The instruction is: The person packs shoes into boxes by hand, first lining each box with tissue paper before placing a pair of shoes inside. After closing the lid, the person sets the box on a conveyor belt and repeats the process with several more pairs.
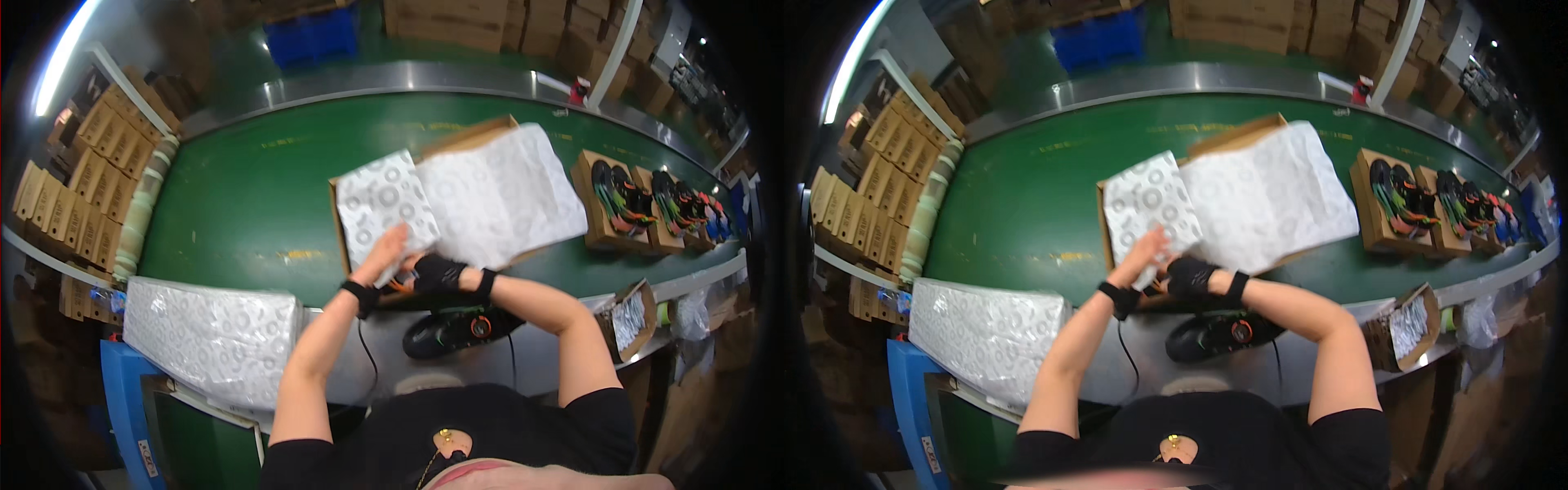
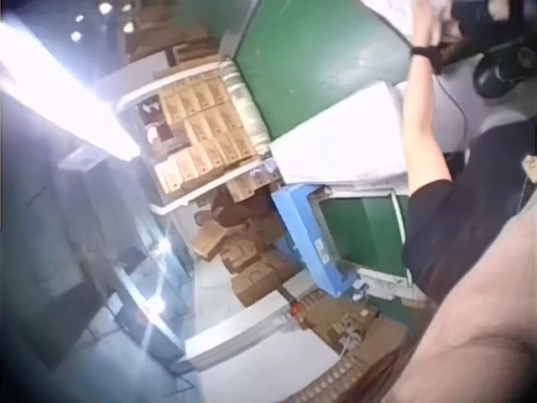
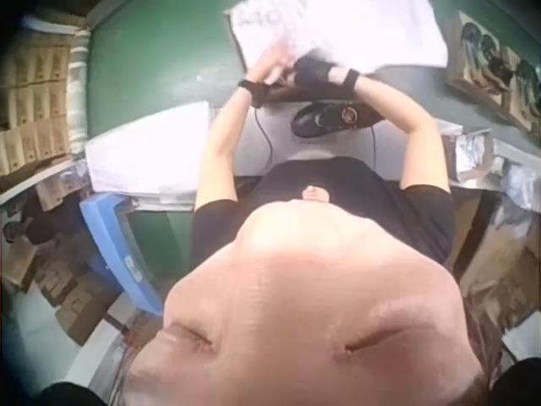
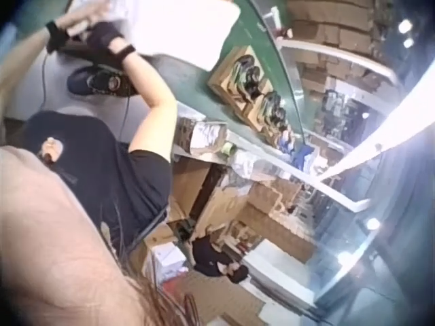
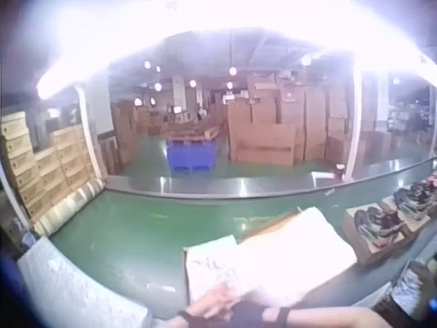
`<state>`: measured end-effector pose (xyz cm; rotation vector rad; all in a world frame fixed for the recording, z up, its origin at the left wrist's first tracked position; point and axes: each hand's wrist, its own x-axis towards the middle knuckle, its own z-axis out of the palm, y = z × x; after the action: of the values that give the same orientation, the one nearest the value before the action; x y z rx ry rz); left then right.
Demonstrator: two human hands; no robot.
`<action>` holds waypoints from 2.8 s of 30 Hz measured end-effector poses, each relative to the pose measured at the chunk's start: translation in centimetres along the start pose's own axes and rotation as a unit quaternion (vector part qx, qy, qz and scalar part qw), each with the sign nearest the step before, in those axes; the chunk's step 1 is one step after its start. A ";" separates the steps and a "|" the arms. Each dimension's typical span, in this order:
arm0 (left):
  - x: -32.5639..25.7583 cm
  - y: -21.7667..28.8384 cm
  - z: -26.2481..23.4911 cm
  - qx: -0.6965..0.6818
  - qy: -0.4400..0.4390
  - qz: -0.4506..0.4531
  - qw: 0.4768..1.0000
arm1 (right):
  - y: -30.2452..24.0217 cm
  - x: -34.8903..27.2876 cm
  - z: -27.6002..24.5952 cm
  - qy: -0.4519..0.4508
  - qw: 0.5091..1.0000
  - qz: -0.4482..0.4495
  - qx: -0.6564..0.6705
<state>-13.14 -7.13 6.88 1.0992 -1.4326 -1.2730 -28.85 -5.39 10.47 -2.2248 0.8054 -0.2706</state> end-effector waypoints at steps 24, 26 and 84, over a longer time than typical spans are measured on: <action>-12.2 5.2 6.5 0.353 -0.200 0.128 0.905 | -0.5 -19.5 4.0 0.158 0.937 0.108 -0.290; -14.4 3.3 6.9 0.418 -0.178 0.097 0.885 | -2.8 -17.9 2.5 0.108 0.944 0.179 -0.254; -15.2 4.9 -5.6 -0.217 0.363 -0.134 0.896 | -11.2 -3.4 -1.1 0.032 0.913 0.094 -0.395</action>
<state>-4.82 7.01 11.20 1.2891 -0.4211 -1.1079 -26.71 2.02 19.38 -2.8532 1.3302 0.1108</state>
